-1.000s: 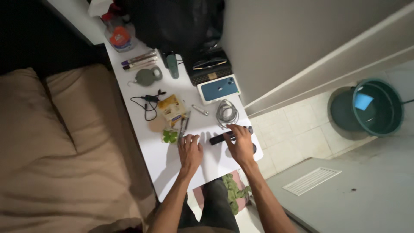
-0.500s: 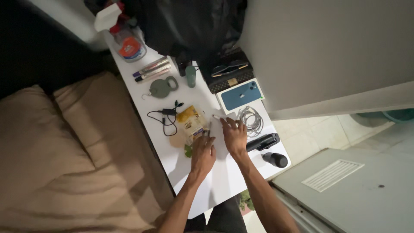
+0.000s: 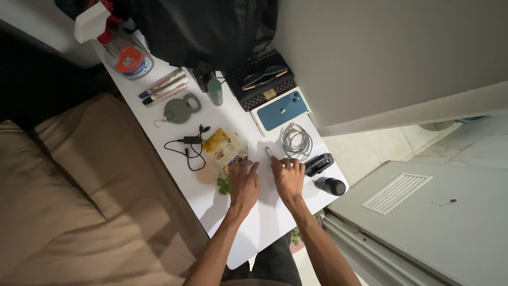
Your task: The person organizes a cluttered bedside table by coiling cables, arranging small items, and folding clothes. They place the folded clothes on the bed and continue to tidy the table surface.
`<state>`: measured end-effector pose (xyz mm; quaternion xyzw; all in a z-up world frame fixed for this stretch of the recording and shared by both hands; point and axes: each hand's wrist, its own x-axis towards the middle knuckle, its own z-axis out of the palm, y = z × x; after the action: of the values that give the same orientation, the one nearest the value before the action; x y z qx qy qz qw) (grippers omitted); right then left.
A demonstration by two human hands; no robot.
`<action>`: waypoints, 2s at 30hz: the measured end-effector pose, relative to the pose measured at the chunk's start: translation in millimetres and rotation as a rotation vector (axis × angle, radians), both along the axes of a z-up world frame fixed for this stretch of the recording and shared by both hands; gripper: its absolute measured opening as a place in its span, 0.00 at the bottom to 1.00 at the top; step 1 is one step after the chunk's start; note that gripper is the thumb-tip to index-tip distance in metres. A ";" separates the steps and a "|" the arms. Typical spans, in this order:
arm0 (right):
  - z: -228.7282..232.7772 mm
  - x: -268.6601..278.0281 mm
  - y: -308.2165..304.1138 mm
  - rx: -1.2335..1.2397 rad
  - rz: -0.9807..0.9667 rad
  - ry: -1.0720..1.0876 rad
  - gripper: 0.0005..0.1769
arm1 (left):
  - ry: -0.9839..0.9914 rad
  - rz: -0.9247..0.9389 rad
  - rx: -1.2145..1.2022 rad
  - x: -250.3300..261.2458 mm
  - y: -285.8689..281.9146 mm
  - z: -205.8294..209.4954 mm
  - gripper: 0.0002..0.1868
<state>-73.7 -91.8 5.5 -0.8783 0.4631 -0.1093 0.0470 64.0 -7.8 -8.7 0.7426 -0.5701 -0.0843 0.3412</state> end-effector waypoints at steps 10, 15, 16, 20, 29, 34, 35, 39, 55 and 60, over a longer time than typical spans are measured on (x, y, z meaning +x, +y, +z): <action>8.4 17.0 2.8 0.076 -0.043 -0.192 0.17 | 0.173 0.119 0.003 26.9 26.9 19.1 0.16; -0.5 57.7 -8.6 0.581 -0.193 -0.479 0.23 | 0.583 0.387 0.165 46.3 32.1 26.8 0.08; -3.6 66.1 -10.9 0.568 -0.171 -0.496 0.24 | 0.577 0.416 0.096 49.1 31.6 25.6 0.12; -19.3 93.7 -17.9 0.653 -0.192 -0.512 0.25 | 0.594 0.539 0.014 57.7 23.4 11.7 0.22; -30.5 87.4 -17.8 1.140 -0.163 -0.957 0.24 | 1.052 0.634 -0.044 60.9 20.0 -5.0 0.24; -7.5 57.0 4.4 1.308 -0.189 -1.011 0.23 | 1.221 0.700 -0.036 47.0 35.4 -2.2 0.28; -1.9 47.1 11.0 1.323 -0.204 -1.017 0.23 | 1.308 0.729 -0.013 43.4 41.7 -2.5 0.28; 19.0 9.2 32.0 1.446 -0.212 -1.112 0.22 | 1.550 0.716 0.068 26.2 56.2 -5.3 0.21; 23.4 -127.9 128.2 1.350 -0.531 -1.124 0.32 | 1.755 0.415 0.054 -74.8 143.4 5.2 0.21; 5.0 -149.1 152.4 1.336 -0.552 -0.970 0.35 | 1.531 0.240 0.107 -99.4 155.5 -27.1 0.22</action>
<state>-222.8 60.6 10.5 -0.3796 0.5557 -0.1842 0.7163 -35.5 147.7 -35.8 0.5496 -0.0865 -0.5636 0.6106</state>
